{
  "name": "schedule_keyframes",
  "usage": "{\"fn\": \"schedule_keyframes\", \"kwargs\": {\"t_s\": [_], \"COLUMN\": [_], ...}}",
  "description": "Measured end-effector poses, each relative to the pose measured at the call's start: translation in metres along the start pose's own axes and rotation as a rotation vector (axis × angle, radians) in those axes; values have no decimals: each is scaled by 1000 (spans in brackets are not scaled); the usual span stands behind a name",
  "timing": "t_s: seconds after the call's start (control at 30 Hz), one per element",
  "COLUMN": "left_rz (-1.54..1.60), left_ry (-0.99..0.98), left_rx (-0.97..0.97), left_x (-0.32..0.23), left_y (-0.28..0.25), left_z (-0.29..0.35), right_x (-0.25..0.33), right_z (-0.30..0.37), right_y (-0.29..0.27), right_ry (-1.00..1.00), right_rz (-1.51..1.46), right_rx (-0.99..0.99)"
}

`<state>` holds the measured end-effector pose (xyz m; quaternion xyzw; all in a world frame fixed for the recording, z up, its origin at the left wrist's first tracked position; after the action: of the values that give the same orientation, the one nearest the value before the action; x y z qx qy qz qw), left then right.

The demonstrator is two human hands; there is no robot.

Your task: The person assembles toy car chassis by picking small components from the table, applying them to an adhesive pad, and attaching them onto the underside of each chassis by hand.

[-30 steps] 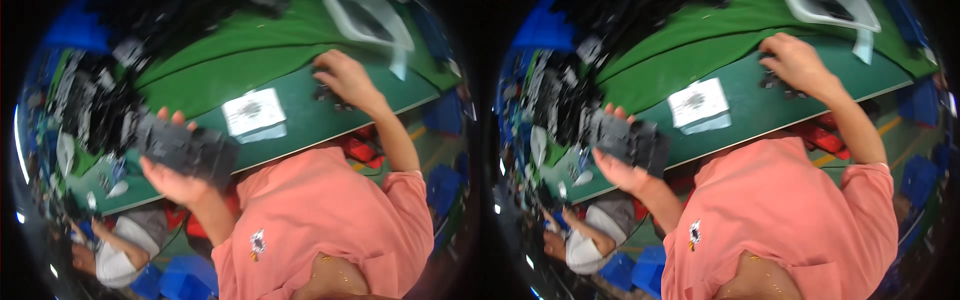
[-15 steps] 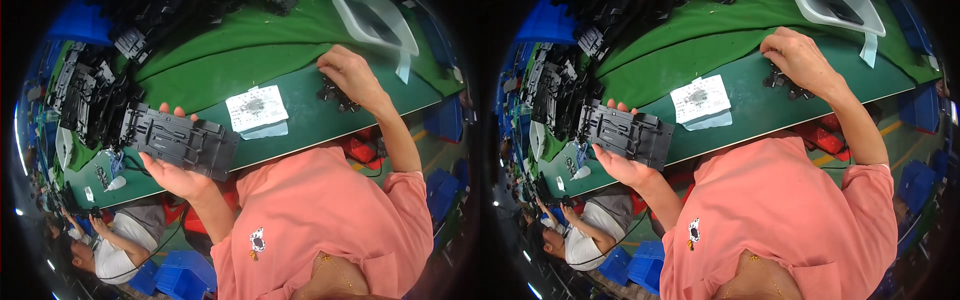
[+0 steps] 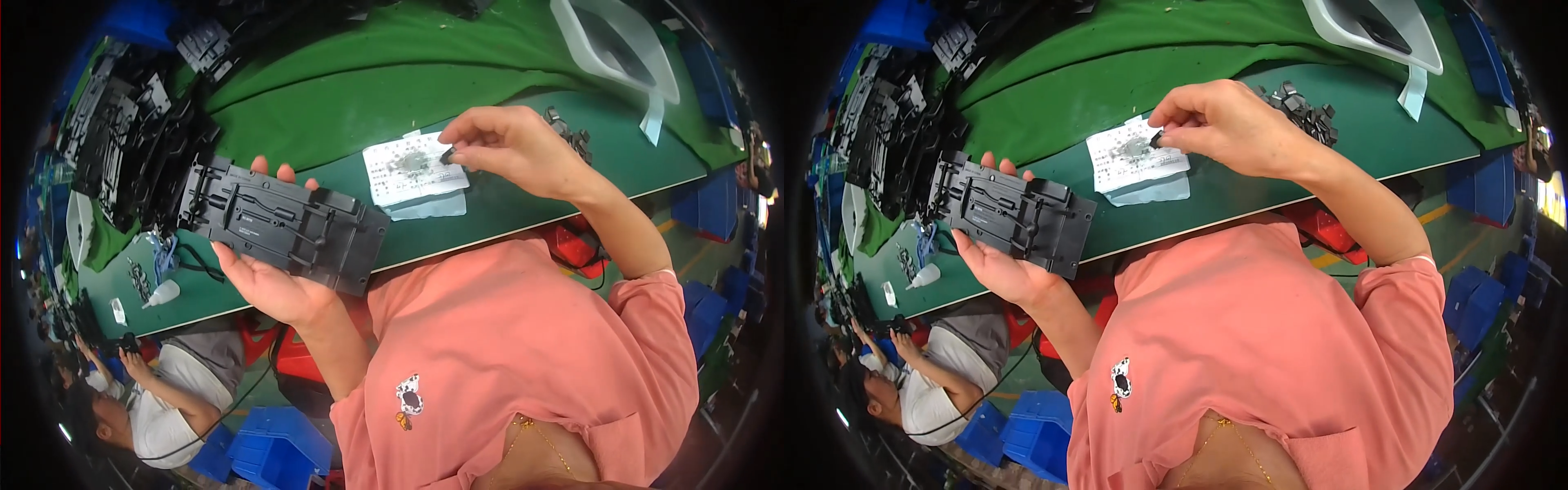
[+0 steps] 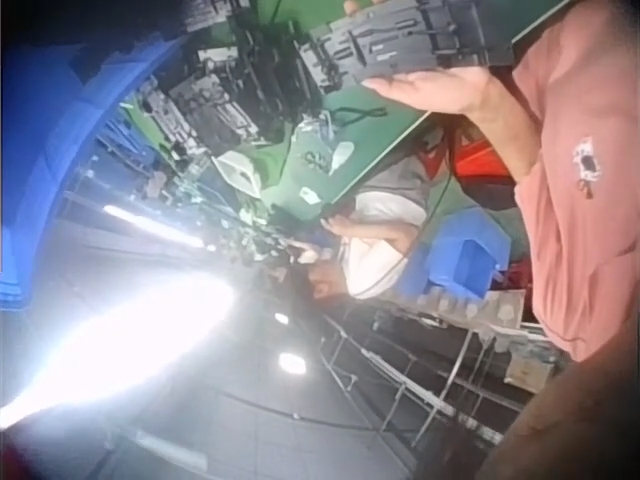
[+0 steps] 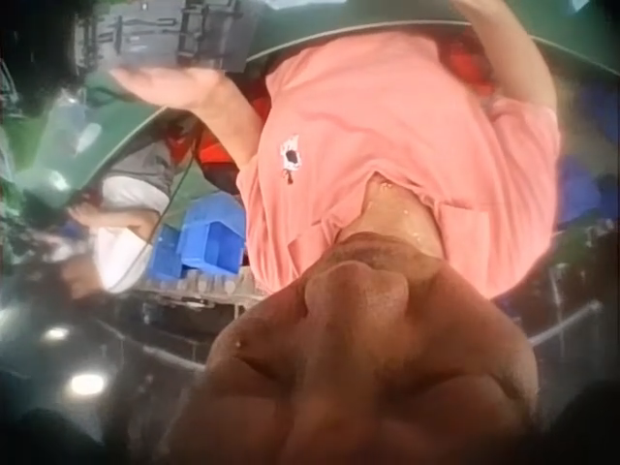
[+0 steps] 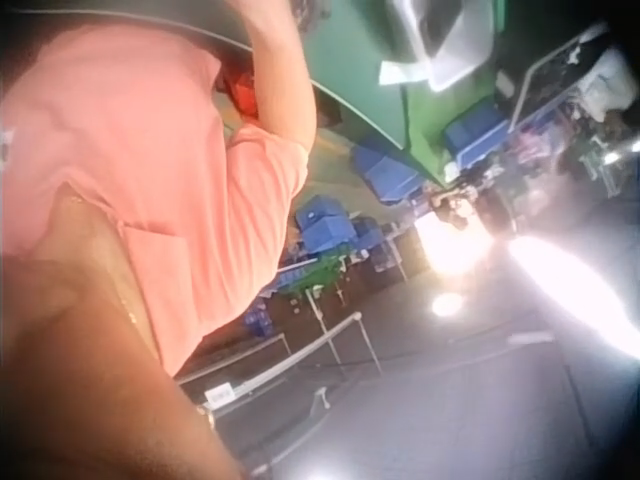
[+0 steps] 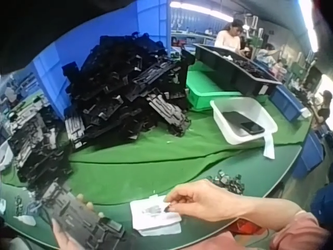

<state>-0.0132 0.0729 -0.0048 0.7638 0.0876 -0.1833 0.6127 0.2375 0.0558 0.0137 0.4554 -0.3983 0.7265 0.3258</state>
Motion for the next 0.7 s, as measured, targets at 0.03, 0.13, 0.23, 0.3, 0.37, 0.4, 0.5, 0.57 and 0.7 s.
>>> {"fn": "schedule_keyframes", "kwargs": {"t_s": [0.03,0.13,0.23,0.3,0.37,0.4,0.5,0.57,0.7], "left_rz": [5,30,37,33,26,39,62,72,72], "left_ry": [1,5,14,19,21,22,23,23,20], "left_rx": [0,-12,-11,-15,-19,0,22,25,1], "left_x": [-1,-4,-8,-9,-10,-10,-9,-8,-7], "left_y": [0,-2,-5,-6,-6,-6,-5,-4,-6], "left_z": [1,4,7,8,8,8,8,8,9], "right_x": [-3,-3,-1,-3,18,19,24,24,19], "right_z": [-5,-15,-20,-22,-19,-18,-19,-21,-26], "right_y": [3,8,12,15,20,25,36,39,46], "right_ry": [48,125,136,119,-317,-359,-422,-433,-421], "right_rz": [-36,-66,-23,16,629,710,957,1006,1050], "right_rx": [34,100,111,96,-61,-53,13,29,84]}}
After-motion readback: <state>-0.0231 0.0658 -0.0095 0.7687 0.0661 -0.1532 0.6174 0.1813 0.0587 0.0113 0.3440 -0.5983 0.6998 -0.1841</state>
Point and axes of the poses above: each hand's wrist, its own z-axis away from the middle knuckle, its own y-axis out of the palm, x = y × z, the point moved 5 cm from there along -z, towards the middle knuckle, and after that the axes turned 13 degrees about x, right-handed, at the moved point
